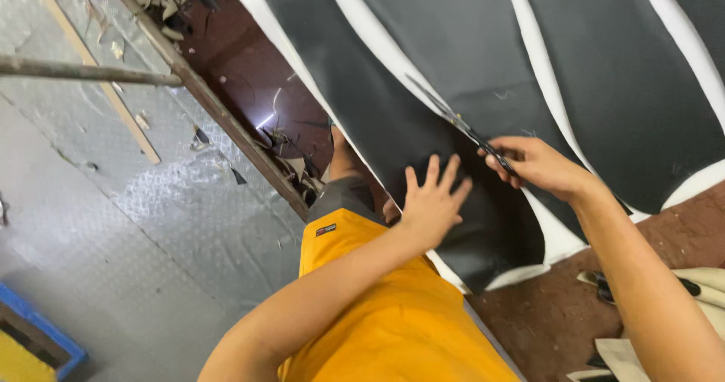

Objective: The person cuts out various curved shapes from sheets of black and red synthetic leather material using shears.

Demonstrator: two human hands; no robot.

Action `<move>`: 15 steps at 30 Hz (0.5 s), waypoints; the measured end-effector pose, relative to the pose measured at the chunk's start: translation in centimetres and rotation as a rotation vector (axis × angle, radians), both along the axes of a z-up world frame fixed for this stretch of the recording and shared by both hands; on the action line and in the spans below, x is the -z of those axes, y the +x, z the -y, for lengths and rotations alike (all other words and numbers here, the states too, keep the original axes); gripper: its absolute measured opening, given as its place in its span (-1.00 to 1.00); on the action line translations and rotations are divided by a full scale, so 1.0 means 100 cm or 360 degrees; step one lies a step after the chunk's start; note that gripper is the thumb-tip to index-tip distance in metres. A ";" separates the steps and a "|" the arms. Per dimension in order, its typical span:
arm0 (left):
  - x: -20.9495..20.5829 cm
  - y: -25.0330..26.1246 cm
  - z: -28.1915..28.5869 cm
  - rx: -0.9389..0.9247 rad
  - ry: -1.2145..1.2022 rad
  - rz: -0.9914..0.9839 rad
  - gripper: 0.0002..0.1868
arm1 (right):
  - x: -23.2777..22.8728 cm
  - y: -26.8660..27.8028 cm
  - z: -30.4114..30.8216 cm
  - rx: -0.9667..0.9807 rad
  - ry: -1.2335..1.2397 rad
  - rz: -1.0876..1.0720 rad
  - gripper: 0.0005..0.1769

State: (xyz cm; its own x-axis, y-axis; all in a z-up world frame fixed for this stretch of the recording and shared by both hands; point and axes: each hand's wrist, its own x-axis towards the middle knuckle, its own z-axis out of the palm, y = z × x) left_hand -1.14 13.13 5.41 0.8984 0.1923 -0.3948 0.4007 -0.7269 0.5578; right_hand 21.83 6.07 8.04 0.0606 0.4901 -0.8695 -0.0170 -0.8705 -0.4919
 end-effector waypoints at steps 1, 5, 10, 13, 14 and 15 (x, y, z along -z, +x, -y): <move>0.001 -0.001 -0.010 0.0022 0.0002 0.0007 -0.21 | 0.000 0.002 -0.005 0.0030 -0.0020 -0.0019 -0.58; 0.010 -0.010 -0.084 0.0089 -0.0105 0.0177 -0.30 | -0.010 -0.003 -0.022 -0.0034 -0.0155 0.0097 -0.57; 0.053 -0.017 -0.253 -0.0271 0.0400 0.0174 0.01 | 0.003 -0.018 -0.059 0.0103 -0.0176 0.0017 -0.48; 0.056 -0.025 -0.300 -0.0106 0.0337 0.0100 0.20 | 0.000 -0.026 -0.068 0.0208 -0.0327 0.0027 -0.42; 0.057 -0.027 -0.302 -0.0096 0.0316 0.0095 0.20 | -0.001 -0.028 -0.069 0.0217 -0.0347 0.0022 -0.42; 0.059 -0.029 -0.302 -0.0090 0.0324 0.0139 0.22 | -0.004 -0.029 -0.069 0.0177 -0.0417 0.0075 -0.45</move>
